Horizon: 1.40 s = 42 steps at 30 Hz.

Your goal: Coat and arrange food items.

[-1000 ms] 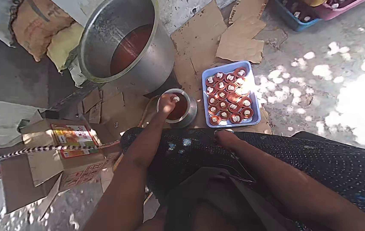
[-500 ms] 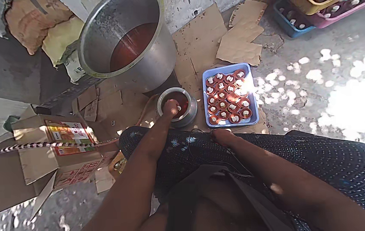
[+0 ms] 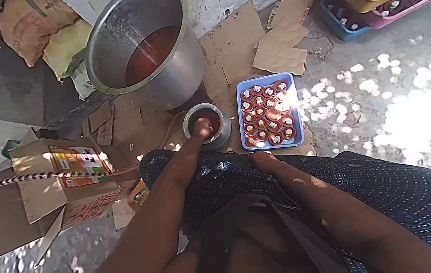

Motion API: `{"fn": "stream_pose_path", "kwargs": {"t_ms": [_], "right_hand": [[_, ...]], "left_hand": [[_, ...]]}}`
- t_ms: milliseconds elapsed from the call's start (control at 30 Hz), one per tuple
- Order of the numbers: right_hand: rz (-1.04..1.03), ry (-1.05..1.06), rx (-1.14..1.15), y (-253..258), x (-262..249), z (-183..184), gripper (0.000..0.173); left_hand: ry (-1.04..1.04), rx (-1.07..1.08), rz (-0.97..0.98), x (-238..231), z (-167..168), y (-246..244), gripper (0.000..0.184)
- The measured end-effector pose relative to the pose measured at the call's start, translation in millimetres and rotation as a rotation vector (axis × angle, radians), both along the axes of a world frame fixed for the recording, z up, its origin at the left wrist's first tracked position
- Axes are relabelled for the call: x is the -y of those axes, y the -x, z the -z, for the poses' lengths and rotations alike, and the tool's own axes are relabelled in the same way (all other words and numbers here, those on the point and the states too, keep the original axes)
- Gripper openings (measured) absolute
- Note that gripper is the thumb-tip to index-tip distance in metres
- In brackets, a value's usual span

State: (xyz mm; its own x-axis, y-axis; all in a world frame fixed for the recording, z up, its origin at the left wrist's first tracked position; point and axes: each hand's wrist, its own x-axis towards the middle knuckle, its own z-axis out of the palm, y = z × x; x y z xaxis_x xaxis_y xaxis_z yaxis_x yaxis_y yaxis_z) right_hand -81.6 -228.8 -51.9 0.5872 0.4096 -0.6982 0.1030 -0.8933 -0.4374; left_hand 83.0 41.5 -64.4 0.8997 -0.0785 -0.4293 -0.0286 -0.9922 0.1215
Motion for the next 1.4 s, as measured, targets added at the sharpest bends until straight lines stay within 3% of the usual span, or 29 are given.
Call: {"fn": "stream_pose_path", "kwargs": {"t_ms": [267,500,867,1400], "right_hand": [[-0.004,-0.001,0.005,0.0,1.1,1.2,0.039],[-0.005,-0.014,0.035,1.8,2.4,7.3,0.039],[0.001,-0.003,0.031,2.5,0.9,2.4,0.039],[-0.031,0.003,0.027,0.6,2.8,2.4,0.040]], "left_hand": [[0.011,0.035,-0.018,0.5,-3.6,-3.5,0.024],[0.137,0.177,-0.179,0.2,-24.1,-11.3,0.026],[-0.023,0.009,-0.061,2.2,-8.8,-6.3,0.026],[0.016,0.002,-0.051,-0.4,-2.9,-5.2,0.026]]}}
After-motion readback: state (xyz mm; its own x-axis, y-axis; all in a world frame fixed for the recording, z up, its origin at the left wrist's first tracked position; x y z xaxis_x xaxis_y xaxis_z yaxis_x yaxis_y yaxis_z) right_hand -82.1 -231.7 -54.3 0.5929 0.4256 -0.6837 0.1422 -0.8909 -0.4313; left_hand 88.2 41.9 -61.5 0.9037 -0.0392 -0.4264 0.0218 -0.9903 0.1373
